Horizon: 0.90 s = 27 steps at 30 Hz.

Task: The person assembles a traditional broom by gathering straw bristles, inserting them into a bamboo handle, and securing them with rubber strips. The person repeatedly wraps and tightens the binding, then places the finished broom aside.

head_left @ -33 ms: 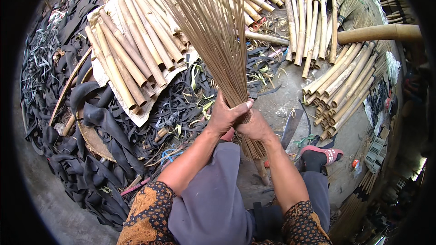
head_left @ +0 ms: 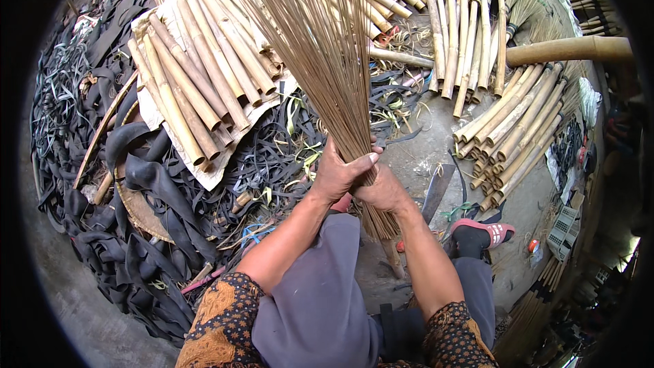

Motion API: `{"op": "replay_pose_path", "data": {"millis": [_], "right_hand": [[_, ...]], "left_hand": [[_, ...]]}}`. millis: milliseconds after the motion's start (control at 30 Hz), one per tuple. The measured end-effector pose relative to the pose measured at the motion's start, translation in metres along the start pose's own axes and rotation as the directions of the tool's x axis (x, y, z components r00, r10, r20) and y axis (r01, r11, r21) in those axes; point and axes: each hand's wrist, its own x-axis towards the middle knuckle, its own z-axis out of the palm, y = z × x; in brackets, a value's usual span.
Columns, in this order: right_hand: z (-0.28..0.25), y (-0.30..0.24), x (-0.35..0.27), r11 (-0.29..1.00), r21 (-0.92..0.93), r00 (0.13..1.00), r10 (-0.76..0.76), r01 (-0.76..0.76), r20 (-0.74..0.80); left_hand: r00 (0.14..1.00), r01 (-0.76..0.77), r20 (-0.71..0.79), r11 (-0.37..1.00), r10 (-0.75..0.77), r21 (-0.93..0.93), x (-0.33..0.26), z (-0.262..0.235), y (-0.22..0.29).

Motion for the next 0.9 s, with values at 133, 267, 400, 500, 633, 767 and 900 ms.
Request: {"op": "replay_pose_path", "data": {"millis": [133,267,400,500,633,767,900], "right_hand": [[-0.021,0.001,-0.001,0.978,0.162,0.980,0.103,-0.131,0.167],[-0.028,-0.003,0.003,0.978,0.148,0.961,0.110,-0.151,0.253],[-0.009,0.003,0.009,0.999,0.024,0.999,-0.032,0.032,-0.019],[0.001,0.009,0.006,0.997,-0.073,0.992,-0.026,0.018,-0.122],[-0.006,0.005,0.002,0.990,-0.107,0.996,0.085,-0.088,-0.031],[-0.010,-0.011,-0.001,0.996,-0.085,0.999,0.025,-0.027,-0.021],[-0.001,-0.037,-0.012,0.997,-0.080,0.997,-0.023,0.016,-0.078]], "left_hand": [[0.998,0.021,0.058,0.999,-0.019,-0.034,0.001,-0.001,0.001],[0.999,-0.042,0.018,0.986,0.039,0.160,0.006,-0.001,-0.004],[0.982,-0.129,-0.102,0.962,0.157,0.241,0.011,0.000,-0.015],[0.978,-0.113,-0.140,0.958,0.154,0.262,0.009,0.001,-0.019],[0.996,0.039,-0.085,0.965,-0.018,0.260,0.004,0.001,-0.010],[0.997,0.082,-0.015,0.964,-0.080,0.253,0.003,0.002,0.005],[0.991,0.044,0.121,0.990,-0.060,0.134,-0.003,0.002,0.023]]}}
